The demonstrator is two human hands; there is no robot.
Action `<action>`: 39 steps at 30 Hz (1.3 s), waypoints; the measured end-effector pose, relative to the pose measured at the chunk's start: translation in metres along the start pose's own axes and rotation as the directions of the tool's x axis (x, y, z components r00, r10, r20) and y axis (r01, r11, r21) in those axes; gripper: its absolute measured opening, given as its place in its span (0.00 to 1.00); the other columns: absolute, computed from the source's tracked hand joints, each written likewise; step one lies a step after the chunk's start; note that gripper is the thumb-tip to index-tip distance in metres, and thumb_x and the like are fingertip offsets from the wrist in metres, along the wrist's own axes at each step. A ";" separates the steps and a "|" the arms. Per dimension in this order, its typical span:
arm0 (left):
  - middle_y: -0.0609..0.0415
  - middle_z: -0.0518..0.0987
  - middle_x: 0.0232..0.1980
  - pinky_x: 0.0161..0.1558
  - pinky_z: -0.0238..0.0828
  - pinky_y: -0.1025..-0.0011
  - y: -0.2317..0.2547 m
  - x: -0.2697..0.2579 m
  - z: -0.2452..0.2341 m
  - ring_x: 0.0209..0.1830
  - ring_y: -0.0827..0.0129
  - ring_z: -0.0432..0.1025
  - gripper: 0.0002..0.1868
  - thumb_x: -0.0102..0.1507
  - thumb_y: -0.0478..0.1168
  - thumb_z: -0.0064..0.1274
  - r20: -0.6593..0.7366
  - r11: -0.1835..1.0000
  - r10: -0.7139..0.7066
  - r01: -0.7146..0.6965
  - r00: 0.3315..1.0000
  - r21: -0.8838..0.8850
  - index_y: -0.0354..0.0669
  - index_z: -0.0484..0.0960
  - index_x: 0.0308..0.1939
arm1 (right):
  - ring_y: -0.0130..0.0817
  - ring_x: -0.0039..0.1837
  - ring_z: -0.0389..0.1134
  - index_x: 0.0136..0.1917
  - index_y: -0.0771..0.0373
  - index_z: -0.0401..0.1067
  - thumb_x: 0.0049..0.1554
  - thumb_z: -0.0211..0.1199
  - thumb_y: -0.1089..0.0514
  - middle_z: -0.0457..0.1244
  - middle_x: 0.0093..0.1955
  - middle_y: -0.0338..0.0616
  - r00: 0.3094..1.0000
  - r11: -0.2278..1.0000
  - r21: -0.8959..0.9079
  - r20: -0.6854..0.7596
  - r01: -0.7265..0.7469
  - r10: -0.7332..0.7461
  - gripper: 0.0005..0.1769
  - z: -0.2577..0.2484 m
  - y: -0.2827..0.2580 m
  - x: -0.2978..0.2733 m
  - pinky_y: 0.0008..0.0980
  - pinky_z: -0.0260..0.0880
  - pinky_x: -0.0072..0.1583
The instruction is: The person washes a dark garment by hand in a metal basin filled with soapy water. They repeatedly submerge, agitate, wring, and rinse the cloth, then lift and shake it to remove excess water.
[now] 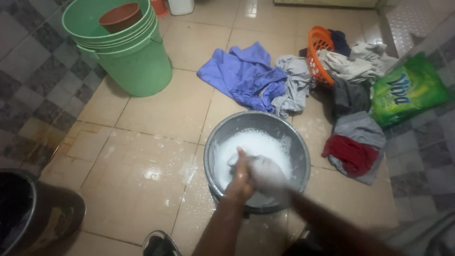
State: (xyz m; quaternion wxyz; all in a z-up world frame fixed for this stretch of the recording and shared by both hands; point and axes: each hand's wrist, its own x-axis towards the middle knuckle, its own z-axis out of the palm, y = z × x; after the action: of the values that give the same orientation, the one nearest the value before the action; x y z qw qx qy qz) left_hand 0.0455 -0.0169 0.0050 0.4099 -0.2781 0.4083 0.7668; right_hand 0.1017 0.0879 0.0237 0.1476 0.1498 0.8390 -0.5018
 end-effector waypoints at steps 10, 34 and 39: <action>0.47 0.74 0.58 0.55 0.72 0.49 -0.021 0.011 -0.002 0.54 0.51 0.73 0.31 0.68 0.64 0.36 -0.045 0.984 0.123 -0.116 0.991 0.138 0.45 0.69 0.63 | 0.34 0.36 0.67 0.54 0.59 0.74 0.66 0.53 0.46 0.67 0.36 0.44 0.988 0.989 0.050 -0.054 -0.141 0.143 0.17 -0.029 -0.025 0.033 0.36 0.72 0.44; 0.56 0.80 0.55 0.66 0.58 0.50 -0.007 0.009 -0.057 0.59 0.65 0.72 0.17 0.61 0.55 0.56 0.205 -0.693 -0.005 -0.151 0.979 0.705 0.56 0.82 0.49 | 0.33 0.40 0.73 0.59 0.50 0.66 0.55 0.62 0.68 0.70 0.41 0.44 0.846 0.803 0.288 0.291 -0.522 0.446 0.22 0.012 0.059 0.047 0.29 0.75 0.44; 0.52 0.78 0.56 0.64 0.55 0.47 -0.003 0.002 -0.053 0.58 0.61 0.72 0.15 0.63 0.50 0.51 0.293 -0.728 0.054 -0.163 0.954 0.666 0.54 0.82 0.51 | 0.33 0.41 0.73 0.59 0.50 0.67 0.55 0.61 0.65 0.70 0.42 0.45 0.815 0.830 0.124 0.313 -0.544 0.487 0.19 0.028 0.090 0.069 0.30 0.75 0.45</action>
State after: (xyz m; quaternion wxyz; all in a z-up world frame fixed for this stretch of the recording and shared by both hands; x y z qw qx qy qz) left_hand 0.0517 -0.0602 -0.0251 0.3046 0.3571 0.8827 -0.0237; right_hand 0.0771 0.1111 -0.0879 0.3743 0.3177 0.6813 -0.5429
